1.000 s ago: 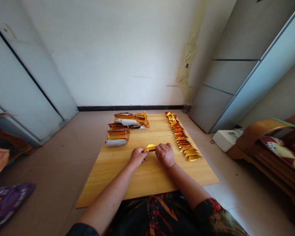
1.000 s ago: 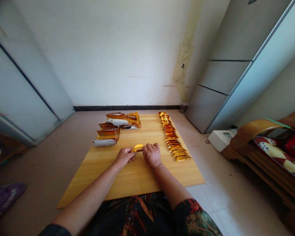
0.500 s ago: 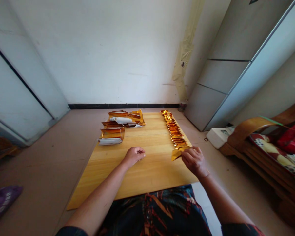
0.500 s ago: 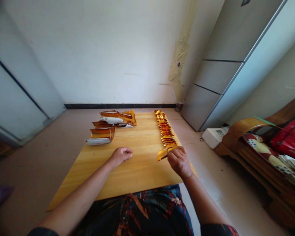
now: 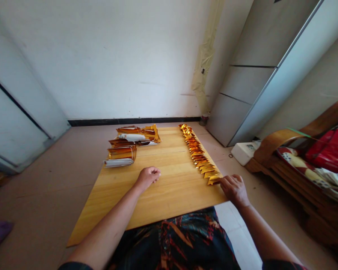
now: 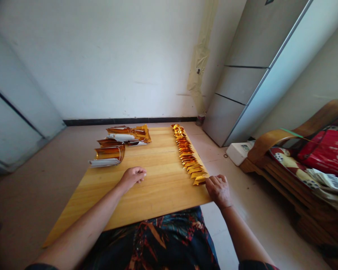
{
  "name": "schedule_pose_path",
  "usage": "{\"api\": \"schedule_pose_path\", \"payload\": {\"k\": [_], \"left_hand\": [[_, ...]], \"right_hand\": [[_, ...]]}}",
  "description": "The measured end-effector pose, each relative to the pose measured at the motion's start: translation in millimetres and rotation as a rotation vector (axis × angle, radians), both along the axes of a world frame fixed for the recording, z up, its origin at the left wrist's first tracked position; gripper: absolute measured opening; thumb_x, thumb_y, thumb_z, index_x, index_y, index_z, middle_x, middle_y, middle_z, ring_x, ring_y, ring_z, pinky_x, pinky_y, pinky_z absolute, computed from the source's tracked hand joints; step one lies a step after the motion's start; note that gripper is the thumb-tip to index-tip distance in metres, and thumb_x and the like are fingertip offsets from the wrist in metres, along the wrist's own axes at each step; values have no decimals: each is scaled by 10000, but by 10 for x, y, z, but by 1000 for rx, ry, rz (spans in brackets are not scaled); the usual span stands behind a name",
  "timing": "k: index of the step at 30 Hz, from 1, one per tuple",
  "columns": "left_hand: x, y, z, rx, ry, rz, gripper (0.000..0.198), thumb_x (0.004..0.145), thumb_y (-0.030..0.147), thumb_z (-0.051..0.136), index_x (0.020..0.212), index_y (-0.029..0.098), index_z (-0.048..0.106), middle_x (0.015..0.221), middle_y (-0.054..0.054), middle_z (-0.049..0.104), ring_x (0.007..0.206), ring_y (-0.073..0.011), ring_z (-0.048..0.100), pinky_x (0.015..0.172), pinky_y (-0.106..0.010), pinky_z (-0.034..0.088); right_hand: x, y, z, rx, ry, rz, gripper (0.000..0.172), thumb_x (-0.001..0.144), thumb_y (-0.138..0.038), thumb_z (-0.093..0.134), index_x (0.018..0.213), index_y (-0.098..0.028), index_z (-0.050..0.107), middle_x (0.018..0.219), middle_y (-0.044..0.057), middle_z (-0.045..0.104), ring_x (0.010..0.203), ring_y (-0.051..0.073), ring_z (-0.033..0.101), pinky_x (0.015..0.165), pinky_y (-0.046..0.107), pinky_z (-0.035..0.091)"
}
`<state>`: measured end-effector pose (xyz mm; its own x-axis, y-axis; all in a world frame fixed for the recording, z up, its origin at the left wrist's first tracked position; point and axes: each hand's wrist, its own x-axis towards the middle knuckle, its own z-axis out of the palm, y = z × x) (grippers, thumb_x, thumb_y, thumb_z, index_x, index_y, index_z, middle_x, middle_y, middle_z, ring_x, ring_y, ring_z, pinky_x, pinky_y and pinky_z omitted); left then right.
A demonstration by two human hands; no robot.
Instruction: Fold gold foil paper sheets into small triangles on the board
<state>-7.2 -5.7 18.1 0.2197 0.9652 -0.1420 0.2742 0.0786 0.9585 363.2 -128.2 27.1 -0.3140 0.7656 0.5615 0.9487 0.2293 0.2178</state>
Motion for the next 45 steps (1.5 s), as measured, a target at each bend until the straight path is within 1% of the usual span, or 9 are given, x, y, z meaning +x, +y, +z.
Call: {"api": "schedule_pose_path", "payload": {"k": [6,15,23,32,35,38,39,42,45], "left_hand": [[5,-8,13,-5,6,14,205,576,304,589,696,139,614,527,23,579,450,-99,503,457,-214,396],[13,-13,40,-14,2,18,209,579,309,577,699,140,609,515,24,575,444,-98,496,457,-212,394],[14,-24,49,-16,3,23,198,583,306,575,691,143,609,509,18,576,448,-108,507,455,-218,397],[9,-23,39,-16,3,25,210,580,317,574,694,145,612,520,21,578,444,-99,504,457,-211,394],[4,-27,37,-9,-3,17,213,582,326,575,690,146,610,520,19,579,448,-100,507,459,-210,395],[0,-27,36,-9,-10,16,216,579,325,580,692,144,612,518,20,577,449,-102,508,461,-213,399],[-1,-26,34,-10,-12,17,216,578,324,583,693,144,613,518,20,578,448,-102,508,461,-214,399],[-1,-18,23,-10,-22,20,207,583,318,593,695,145,615,522,19,584,447,-101,509,459,-213,397],[11,-9,4,-10,-30,21,180,596,294,595,690,141,611,509,20,579,445,-101,512,455,-210,395]], "right_hand": [[-47,63,-1,13,-19,-10,272,855,-116,455,634,-175,601,595,-1,547,586,110,435,800,287,291],[-20,-4,81,-35,-8,23,274,854,-126,453,644,-183,618,594,-1,531,589,111,433,787,285,283],[-42,93,-7,-22,-38,-41,272,854,-151,470,604,-175,573,588,2,531,581,118,420,779,298,273],[-165,226,-11,-34,-35,-122,217,819,-149,496,615,-172,570,572,5,527,556,121,399,739,316,245],[-206,226,-4,-66,-20,-132,166,806,-148,504,661,-172,581,607,13,548,584,128,426,757,319,247],[-214,182,7,-81,-13,-126,107,788,-138,510,755,-172,606,644,22,568,616,136,453,765,319,251],[-209,160,12,-82,-8,-122,115,781,-128,506,793,-171,612,652,23,574,625,139,461,769,319,255],[-195,95,43,-66,11,-95,222,754,-68,474,884,-175,619,674,21,594,646,142,486,803,320,270],[-257,98,124,-5,50,-32,276,751,-34,449,917,-177,617,738,30,627,687,148,516,835,322,289]]}}
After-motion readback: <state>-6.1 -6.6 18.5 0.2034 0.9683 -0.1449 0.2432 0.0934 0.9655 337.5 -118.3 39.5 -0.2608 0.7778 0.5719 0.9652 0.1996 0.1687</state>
